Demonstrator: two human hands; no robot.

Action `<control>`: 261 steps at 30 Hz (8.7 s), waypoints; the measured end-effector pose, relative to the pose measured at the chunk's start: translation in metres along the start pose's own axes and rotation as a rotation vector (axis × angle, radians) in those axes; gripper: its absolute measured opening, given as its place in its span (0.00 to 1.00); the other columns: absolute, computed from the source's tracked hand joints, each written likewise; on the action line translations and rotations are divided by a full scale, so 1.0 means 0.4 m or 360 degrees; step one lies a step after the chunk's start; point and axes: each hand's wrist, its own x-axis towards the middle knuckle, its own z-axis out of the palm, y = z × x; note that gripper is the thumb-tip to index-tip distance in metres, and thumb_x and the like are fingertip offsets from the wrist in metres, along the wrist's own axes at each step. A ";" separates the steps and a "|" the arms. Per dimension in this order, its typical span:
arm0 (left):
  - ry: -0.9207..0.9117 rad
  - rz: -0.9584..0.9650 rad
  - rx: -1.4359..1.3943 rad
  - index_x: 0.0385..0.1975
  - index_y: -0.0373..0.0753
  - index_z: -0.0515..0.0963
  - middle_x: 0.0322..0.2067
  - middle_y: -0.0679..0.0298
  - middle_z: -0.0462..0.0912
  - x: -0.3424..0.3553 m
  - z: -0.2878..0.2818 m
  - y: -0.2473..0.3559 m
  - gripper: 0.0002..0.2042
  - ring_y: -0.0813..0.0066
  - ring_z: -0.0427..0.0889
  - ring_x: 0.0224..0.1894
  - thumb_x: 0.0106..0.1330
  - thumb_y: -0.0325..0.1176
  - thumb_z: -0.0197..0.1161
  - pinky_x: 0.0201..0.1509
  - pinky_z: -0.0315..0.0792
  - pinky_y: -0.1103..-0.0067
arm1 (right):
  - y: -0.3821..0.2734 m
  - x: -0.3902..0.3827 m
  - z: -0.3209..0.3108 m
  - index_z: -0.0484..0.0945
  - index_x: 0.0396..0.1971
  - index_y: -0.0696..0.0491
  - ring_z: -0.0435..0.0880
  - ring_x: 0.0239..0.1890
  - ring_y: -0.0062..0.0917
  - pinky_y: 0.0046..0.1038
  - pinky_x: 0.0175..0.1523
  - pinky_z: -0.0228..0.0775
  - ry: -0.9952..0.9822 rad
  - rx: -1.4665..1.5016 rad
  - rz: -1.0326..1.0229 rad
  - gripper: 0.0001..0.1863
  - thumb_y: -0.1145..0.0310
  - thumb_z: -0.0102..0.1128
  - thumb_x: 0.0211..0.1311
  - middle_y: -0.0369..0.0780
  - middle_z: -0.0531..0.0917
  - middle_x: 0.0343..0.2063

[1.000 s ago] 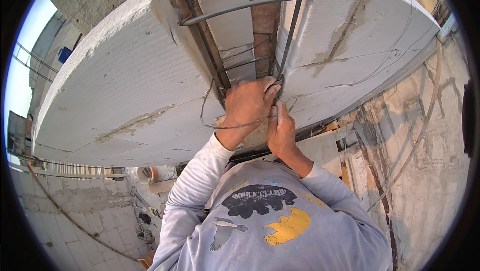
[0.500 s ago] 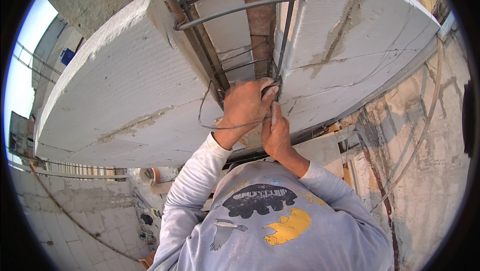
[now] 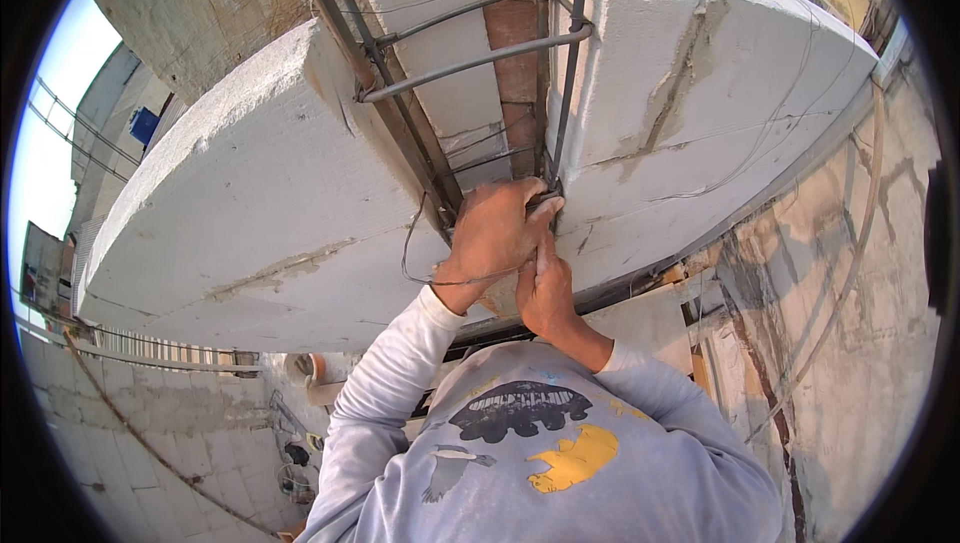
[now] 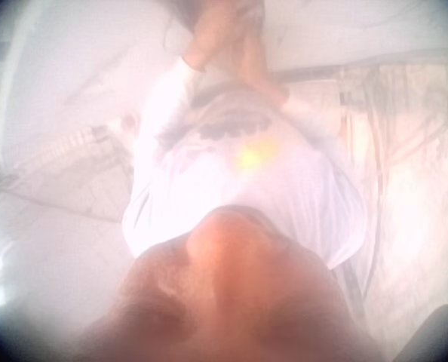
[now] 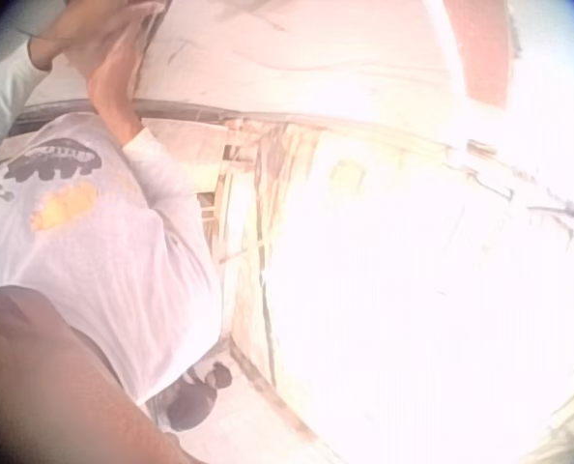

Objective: The person secures metal rebar to a concrete wall using wire ties, then places and adjusts wooden boards against the wall to form a mold. The person handles the boards and rebar by hand, positioning them carefully along the wall surface.

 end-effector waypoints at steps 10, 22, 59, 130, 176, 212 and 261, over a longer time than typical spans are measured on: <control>0.0051 0.0008 0.0050 0.35 0.36 0.84 0.27 0.45 0.83 -0.001 0.007 0.005 0.16 0.41 0.83 0.32 0.68 0.45 0.66 0.37 0.76 0.60 | 0.004 -0.011 -0.013 0.70 0.51 0.64 0.81 0.27 0.50 0.40 0.33 0.69 0.0134 0.0022 -0.0049 0.12 0.73 0.45 0.77 0.53 0.81 0.28; 0.0097 -0.0038 0.0136 0.37 0.36 0.85 0.27 0.48 0.84 -0.009 0.017 0.012 0.16 0.43 0.84 0.32 0.68 0.46 0.66 0.40 0.77 0.60 | 0.036 -0.007 0.049 0.69 0.59 0.65 0.84 0.47 0.56 0.43 0.49 0.75 0.0047 -0.0085 0.0036 0.20 0.80 0.46 0.68 0.57 0.84 0.43; 0.0175 -0.0077 -0.0915 0.49 0.34 0.83 0.38 0.54 0.88 -0.321 0.108 0.035 0.12 0.64 0.88 0.39 0.78 0.34 0.57 0.46 0.79 0.73 | 0.038 0.178 0.031 0.72 0.57 0.62 0.84 0.52 0.26 0.28 0.60 0.76 -0.0443 0.0898 0.0382 0.21 0.58 0.45 0.83 0.46 0.85 0.49; 0.0109 -0.0192 0.0427 0.37 0.37 0.79 0.33 0.50 0.86 -0.042 -0.044 0.103 0.10 0.44 0.85 0.36 0.73 0.37 0.58 0.42 0.78 0.56 | -0.470 0.431 -0.644 0.77 0.51 0.63 0.84 0.45 0.27 0.31 0.56 0.77 -0.0052 0.0261 -0.0802 0.17 0.62 0.55 0.78 0.44 0.83 0.40; 0.0496 -0.0312 -0.0274 0.37 0.34 0.80 0.23 0.49 0.79 -0.090 0.014 0.060 0.06 0.47 0.79 0.26 0.71 0.30 0.60 0.33 0.72 0.64 | -0.533 0.748 -0.410 0.54 0.76 0.59 0.83 0.57 0.38 0.44 0.61 0.80 -0.0845 -0.0101 -0.0833 0.40 0.53 0.60 0.75 0.55 0.75 0.62; 0.0689 -0.0062 -0.0179 0.42 0.34 0.79 0.35 0.48 0.84 -0.127 0.031 0.041 0.06 0.43 0.83 0.38 0.73 0.29 0.58 0.41 0.76 0.59 | -0.555 0.673 -0.378 0.49 0.78 0.55 0.84 0.55 0.35 0.41 0.61 0.80 -0.0749 -0.0294 -0.0723 0.37 0.52 0.49 0.81 0.51 0.77 0.62; 0.0277 -0.0147 0.0074 0.39 0.38 0.74 0.21 0.53 0.81 -0.170 0.010 0.037 0.05 0.48 0.84 0.26 0.72 0.31 0.61 0.28 0.75 0.61 | -0.564 0.641 -0.344 0.57 0.75 0.61 0.83 0.56 0.36 0.41 0.65 0.76 -0.0619 -0.0377 -0.0596 0.43 0.46 0.58 0.75 0.50 0.79 0.60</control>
